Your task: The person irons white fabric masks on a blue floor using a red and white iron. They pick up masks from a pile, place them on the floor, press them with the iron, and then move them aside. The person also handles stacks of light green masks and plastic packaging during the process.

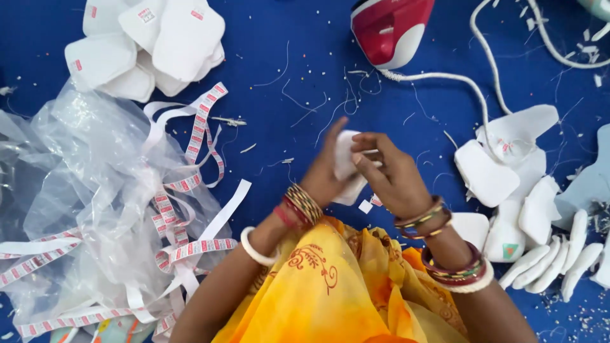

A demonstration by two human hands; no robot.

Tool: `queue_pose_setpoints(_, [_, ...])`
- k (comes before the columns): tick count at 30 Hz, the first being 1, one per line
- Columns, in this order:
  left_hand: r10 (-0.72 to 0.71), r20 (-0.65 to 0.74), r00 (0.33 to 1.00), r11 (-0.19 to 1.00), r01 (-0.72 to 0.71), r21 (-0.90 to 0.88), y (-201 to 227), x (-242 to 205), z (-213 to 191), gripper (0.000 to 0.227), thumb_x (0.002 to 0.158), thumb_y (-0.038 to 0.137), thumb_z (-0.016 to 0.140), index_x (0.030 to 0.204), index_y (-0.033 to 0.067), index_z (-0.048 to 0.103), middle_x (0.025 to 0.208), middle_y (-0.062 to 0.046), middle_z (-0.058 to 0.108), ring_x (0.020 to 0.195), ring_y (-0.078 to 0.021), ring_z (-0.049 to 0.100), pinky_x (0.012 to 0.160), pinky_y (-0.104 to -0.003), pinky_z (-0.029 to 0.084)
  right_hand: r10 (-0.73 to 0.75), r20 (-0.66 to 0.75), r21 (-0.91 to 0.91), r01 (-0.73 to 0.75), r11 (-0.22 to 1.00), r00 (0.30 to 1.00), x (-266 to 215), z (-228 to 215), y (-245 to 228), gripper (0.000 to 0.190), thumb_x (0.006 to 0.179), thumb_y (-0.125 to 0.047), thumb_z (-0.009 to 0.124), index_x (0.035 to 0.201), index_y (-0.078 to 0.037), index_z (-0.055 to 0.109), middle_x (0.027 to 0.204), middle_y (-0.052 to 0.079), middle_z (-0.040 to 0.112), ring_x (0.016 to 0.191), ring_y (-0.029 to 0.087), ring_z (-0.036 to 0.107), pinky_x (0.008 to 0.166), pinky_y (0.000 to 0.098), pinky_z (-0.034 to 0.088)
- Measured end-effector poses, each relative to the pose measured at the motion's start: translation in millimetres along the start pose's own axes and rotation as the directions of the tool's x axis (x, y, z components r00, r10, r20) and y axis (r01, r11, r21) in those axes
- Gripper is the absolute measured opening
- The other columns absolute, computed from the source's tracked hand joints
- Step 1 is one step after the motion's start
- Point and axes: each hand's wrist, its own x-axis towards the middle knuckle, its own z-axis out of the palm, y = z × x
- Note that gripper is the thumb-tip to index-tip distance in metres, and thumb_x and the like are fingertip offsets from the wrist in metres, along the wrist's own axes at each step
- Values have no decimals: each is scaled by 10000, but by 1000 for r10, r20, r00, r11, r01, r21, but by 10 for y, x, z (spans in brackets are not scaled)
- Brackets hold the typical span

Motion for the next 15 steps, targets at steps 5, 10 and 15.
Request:
queue_pose_setpoints(5, [-126, -152, 980, 983, 144, 115, -667, 186, -418, 875, 898, 261, 778, 1606, 145, 277, 1503, -247, 550, 1300, -337, 642, 1066, -414, 536, -9, 109, -421, 55, 905, 994, -368, 174, 585, 284, 886, -207, 727, 1107, -44, 654, 1034, 174, 700, 926, 359, 708, 759, 428, 578])
queue_pose_setpoints(10, [-108, -189, 976, 967, 147, 208, -771, 368, -577, 959, 842, 249, 837, 1602, 141, 262, 1487, -255, 544, 1328, -379, 600, 1102, -427, 500, 215, 186, -625, -53, 779, 959, -520, 122, 1000, 300, 828, -276, 768, 1038, -78, 687, 1007, 127, 718, 875, 349, 708, 723, 442, 569])
queue_pose_setpoints(15, [72, -272, 959, 778, 116, 617, -257, 276, -543, 1156, 647, 255, 919, 1569, 115, 235, 1492, -220, 398, 1349, -415, 386, 1079, -541, 350, 322, 246, -524, -154, 838, 914, -389, -58, 1101, 204, 839, -289, 778, 950, -118, 790, 957, 81, 759, 763, 264, 743, 676, 390, 576])
